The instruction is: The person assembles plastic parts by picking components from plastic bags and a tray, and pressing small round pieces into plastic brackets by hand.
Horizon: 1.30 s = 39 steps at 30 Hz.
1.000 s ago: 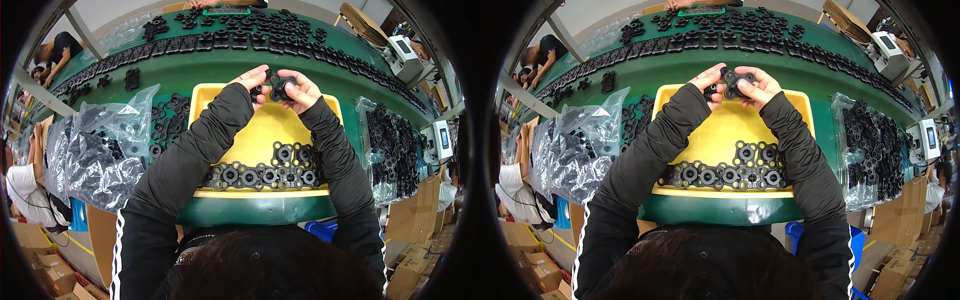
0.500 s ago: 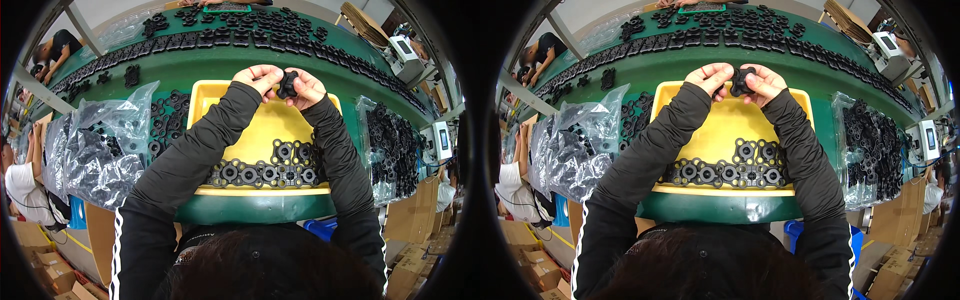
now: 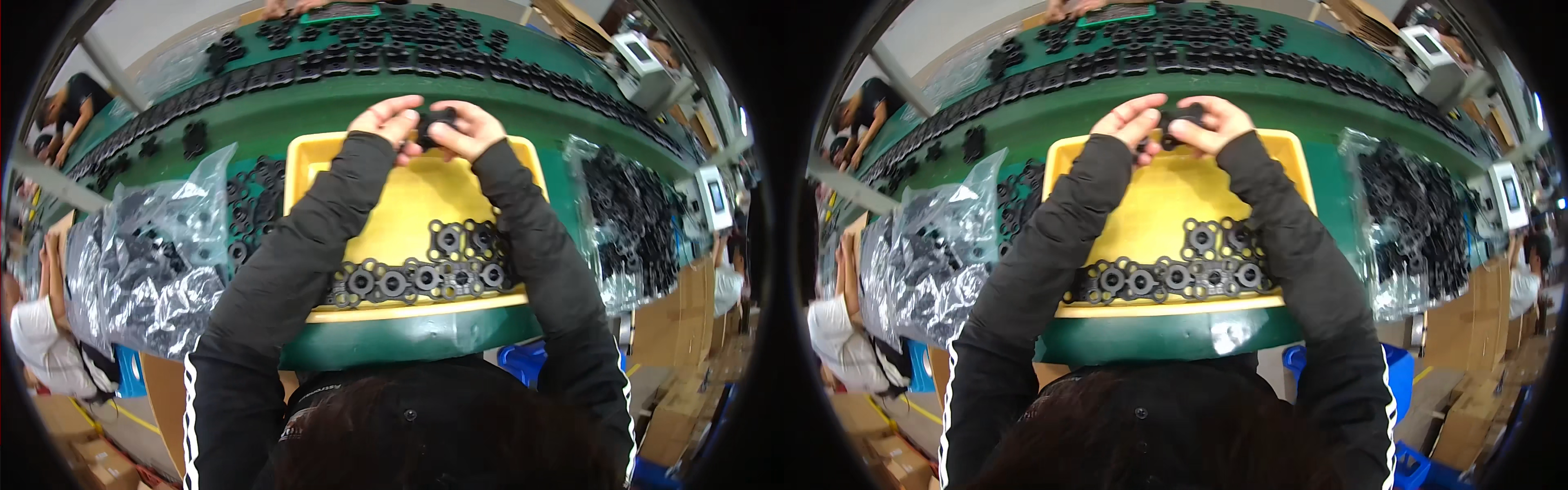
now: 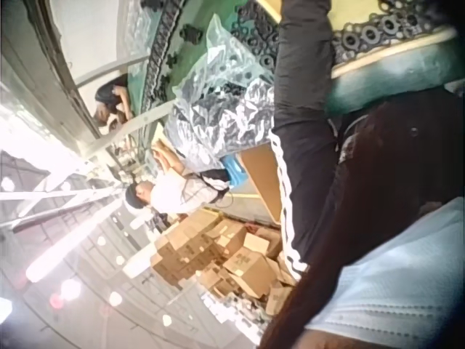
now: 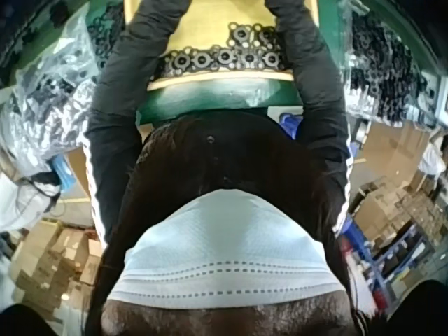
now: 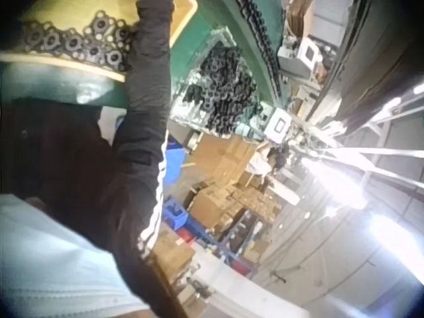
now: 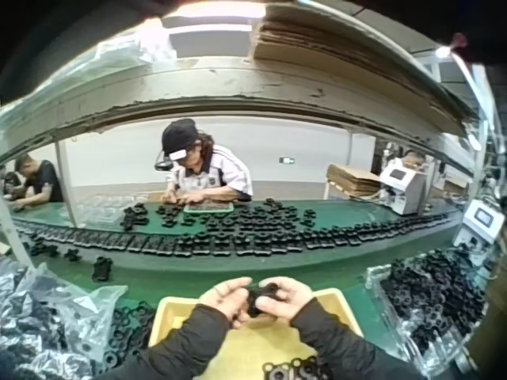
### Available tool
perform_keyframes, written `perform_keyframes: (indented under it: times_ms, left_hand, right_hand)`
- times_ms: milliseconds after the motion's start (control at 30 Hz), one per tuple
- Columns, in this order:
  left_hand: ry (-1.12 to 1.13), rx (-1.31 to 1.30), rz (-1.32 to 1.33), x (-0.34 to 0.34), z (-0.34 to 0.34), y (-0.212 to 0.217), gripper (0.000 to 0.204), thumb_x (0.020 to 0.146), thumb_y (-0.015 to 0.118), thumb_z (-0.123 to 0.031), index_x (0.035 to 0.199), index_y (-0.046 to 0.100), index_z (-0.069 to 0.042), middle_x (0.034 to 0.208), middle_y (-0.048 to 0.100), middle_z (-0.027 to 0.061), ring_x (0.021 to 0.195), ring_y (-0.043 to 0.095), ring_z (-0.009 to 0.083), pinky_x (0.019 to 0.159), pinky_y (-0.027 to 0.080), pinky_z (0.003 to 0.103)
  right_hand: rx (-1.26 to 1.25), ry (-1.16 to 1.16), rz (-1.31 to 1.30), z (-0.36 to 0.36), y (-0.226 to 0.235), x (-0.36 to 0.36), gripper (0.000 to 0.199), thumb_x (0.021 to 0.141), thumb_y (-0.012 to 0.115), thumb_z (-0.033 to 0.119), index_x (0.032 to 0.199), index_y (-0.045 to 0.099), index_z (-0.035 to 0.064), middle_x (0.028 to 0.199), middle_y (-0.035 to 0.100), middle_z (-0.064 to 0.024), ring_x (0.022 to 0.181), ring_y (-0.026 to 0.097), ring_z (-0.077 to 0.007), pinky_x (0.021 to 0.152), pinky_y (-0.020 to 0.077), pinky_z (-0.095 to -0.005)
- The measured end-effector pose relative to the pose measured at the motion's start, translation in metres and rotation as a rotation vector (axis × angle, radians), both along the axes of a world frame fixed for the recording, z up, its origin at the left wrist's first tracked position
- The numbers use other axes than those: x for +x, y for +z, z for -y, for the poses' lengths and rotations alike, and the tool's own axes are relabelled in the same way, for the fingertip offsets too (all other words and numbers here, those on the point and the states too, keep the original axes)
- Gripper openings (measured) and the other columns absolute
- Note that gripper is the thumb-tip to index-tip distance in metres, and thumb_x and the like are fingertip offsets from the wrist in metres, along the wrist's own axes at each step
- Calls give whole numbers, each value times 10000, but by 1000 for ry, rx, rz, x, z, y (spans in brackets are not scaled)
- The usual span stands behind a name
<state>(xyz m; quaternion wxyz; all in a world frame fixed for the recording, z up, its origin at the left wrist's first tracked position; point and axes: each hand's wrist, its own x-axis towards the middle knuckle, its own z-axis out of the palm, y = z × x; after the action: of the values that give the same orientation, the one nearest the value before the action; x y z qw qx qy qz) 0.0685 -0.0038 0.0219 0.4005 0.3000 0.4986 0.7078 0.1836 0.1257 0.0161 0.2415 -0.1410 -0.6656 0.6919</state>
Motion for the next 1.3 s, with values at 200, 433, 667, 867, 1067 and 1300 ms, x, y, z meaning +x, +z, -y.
perform_keyframes:
  times_ms: [200,433,667,867,1067,1300]
  left_hand:
    - [-62,-28,636,-18,-4,-6,301,790,520,-220,1042,475,-61,865,550,99,528,474,116,394,328,186]
    - [-157,52,718,-30,0,-17,318,801,519,-137,1086,444,-17,936,553,93,599,460,100,456,353,170]
    - [-112,-111,592,-18,-8,-9,162,800,488,-170,920,519,-65,721,583,60,484,449,95,381,313,177]
    - [-169,-84,686,-20,-3,-10,167,795,468,-143,913,500,-29,785,575,71,529,468,122,385,316,187]
    - [-100,-7,713,-30,-2,-19,169,779,458,-96,922,474,-9,840,552,103,584,488,167,424,354,219]
    - [-70,-32,823,-30,-5,-14,213,763,429,-36,975,427,-20,874,533,147,661,504,230,501,397,289]
  right_hand:
    - [-576,-126,-423,-55,-3,9,244,749,617,170,915,533,13,803,561,-88,565,517,-177,476,459,-232]
    - [-789,-455,-613,-121,19,148,389,769,581,265,1003,463,-22,914,547,-110,742,533,-232,635,467,-297]
    - [-355,-554,-304,-100,25,148,461,769,572,302,1074,455,-24,986,544,-140,865,552,-263,744,466,-324]
    - [1242,385,823,22,29,119,583,616,693,285,1107,468,65,952,547,-110,827,555,-238,786,411,-356]
    - [1528,187,1152,47,14,124,648,574,693,319,1122,432,94,1019,512,-99,888,532,-261,825,368,-390]
    - [1624,11,979,37,-10,98,507,627,646,317,1045,476,85,936,522,-101,896,515,-258,756,391,-377]
